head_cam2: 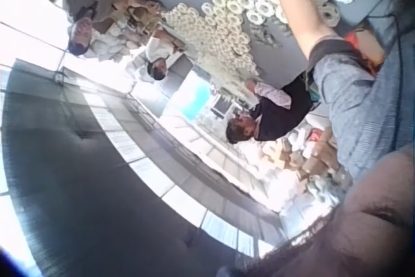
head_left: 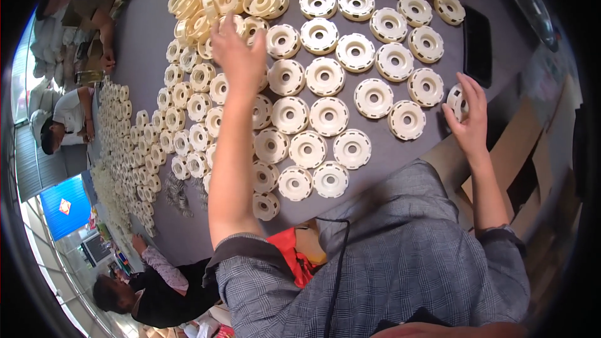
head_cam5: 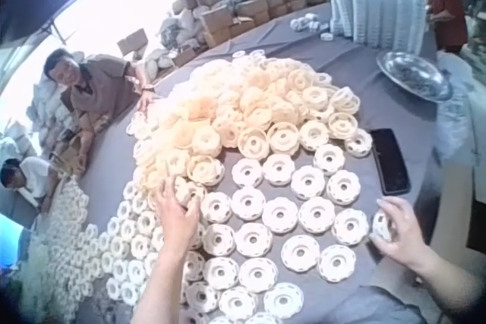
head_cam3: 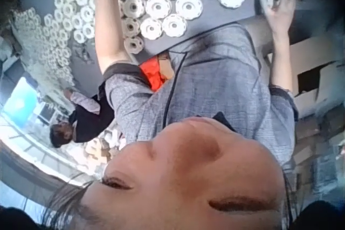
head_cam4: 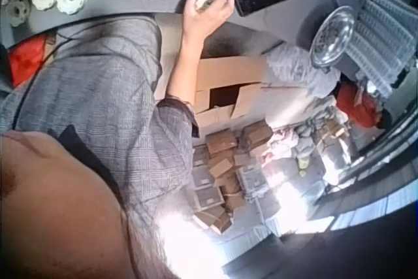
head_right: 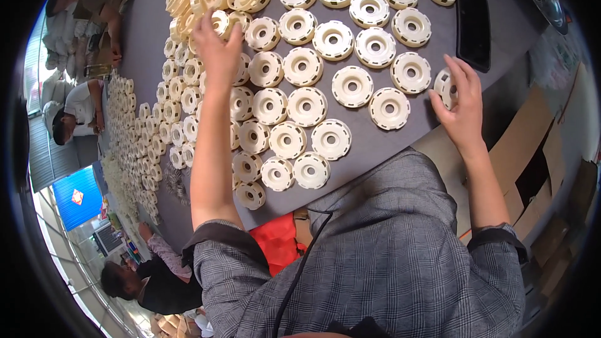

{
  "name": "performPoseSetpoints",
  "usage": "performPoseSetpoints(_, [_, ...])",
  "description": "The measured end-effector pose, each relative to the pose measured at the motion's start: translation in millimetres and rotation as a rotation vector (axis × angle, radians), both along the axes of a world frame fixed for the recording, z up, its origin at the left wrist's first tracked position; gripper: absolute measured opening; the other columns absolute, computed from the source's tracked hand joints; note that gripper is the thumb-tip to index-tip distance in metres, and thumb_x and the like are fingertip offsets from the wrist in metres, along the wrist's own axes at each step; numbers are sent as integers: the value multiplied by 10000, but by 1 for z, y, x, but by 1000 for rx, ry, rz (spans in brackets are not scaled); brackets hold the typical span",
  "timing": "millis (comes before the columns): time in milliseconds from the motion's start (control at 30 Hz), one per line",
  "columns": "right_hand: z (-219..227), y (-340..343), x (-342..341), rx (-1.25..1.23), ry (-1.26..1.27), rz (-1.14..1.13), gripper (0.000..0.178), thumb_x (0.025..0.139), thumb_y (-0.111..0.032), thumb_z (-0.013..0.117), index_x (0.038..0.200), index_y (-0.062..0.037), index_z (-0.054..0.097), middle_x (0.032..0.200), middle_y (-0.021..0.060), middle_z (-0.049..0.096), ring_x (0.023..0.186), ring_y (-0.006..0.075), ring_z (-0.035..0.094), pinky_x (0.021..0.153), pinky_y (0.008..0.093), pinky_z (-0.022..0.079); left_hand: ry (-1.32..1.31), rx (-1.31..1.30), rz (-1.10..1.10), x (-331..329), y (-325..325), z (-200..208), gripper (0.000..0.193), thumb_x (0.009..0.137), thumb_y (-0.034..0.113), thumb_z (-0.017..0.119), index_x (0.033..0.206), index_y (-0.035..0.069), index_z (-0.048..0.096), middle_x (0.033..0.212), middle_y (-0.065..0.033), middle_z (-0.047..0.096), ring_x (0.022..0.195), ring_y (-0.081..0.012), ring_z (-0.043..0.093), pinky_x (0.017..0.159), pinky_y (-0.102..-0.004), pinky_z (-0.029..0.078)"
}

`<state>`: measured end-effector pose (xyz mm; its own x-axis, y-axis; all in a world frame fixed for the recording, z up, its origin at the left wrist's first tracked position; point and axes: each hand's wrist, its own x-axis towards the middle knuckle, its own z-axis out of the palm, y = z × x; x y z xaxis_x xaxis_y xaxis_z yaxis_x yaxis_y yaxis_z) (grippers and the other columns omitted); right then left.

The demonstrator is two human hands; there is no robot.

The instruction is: The person dumps plastic components from a cardboard box onto a table, arranges them across the surface, inserts metal springs into the components by hand, and gathers the assembled parts together.

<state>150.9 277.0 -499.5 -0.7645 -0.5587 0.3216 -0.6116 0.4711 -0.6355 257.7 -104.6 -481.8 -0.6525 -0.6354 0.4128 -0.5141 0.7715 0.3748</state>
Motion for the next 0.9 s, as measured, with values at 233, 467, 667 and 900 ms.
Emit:
performPoseSetpoints(233, [-19, -14, -15, 150, 56, -19, 464, 839, -214, 507, 1272, -70, 425, 1305, 158, 402, 1211, 307, 368, 998, 373, 281, -223, -172, 49, 6, -41, -21, 655, 730, 338, 664, 1282, 100, 404, 1294, -190, 383, 1214, -317, 366, 1035, -510, 158])
performPoseSetpoints(467, [-32, -17, -15, -216, -37, 13, 381, 864, -180, 454, 1220, -46, 480, 1296, 152, 423, 1218, 287, 375, 1012, 359, 273, 176, 726, -480, 47, 93, 18, 681, 610, 231, 785, 1169, -7, 476, 1149, -131, 518, 1083, -232, 484, 956, -341, 361])
performPoseSetpoints(667, [-30, -21, -15, -205, 18, 53, 383, 846, -197, 501, 1203, -60, 501, 1276, 144, 449, 1211, 292, 384, 1007, 369, 280, -207, 406, -902, 82, 198, 12, 710, 572, 247, 782, 1188, 78, 471, 1206, -91, 507, 1122, -267, 454, 931, -407, 283])
performPoseSetpoints(900, [-22, -9, 9, -98, 103, 132, 756, 645, -544, 654, 1275, -168, 468, 1351, 162, 333, 1254, 386, 291, 1014, 495, 225, -314, 43, -748, 82, 207, -5, 520, 690, 256, 675, 1171, 141, 517, 1299, -113, 410, 1208, -277, 359, 971, -434, 219])
